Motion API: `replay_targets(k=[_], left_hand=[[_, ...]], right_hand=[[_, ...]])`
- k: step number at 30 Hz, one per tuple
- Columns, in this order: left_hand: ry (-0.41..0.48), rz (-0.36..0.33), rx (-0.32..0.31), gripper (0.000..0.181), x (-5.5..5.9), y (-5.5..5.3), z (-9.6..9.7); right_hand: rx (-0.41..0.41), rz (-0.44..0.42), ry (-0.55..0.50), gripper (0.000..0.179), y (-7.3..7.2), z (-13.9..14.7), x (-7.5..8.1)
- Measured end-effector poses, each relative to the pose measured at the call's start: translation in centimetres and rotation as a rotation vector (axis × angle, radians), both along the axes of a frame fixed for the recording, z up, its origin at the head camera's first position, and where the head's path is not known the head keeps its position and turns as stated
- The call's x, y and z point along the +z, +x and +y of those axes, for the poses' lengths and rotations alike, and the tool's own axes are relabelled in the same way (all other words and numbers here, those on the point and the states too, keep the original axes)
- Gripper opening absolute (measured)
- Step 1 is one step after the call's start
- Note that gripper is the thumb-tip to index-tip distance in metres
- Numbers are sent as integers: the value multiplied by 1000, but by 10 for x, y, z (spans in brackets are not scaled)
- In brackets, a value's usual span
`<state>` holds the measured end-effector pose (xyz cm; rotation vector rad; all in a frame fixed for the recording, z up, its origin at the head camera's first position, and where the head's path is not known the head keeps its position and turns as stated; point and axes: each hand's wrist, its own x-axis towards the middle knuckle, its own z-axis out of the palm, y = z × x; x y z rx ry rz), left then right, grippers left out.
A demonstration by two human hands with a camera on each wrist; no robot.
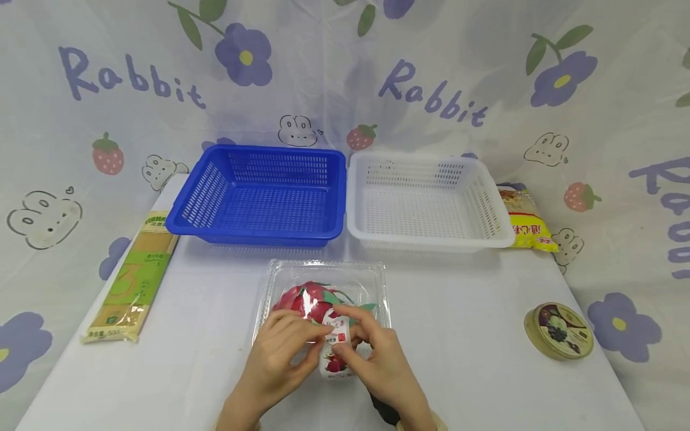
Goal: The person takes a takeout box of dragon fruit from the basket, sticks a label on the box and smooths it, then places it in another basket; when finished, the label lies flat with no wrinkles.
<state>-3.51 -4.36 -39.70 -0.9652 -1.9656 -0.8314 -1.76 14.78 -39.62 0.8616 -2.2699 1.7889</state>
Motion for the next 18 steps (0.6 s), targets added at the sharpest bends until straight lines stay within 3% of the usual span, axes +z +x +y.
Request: replay_targets(k=[11, 15, 18], left_hand=[[3, -113, -19, 22, -3, 2, 7], [51, -112, -6, 21, -2, -1, 6], [148, -141, -8, 21, -1, -4, 2]], right_hand=[[99, -73, 16, 59, 3, 3, 0], [160, -47, 43, 62, 4, 4, 1], [188, -47, 57, 63, 5, 6, 0]])
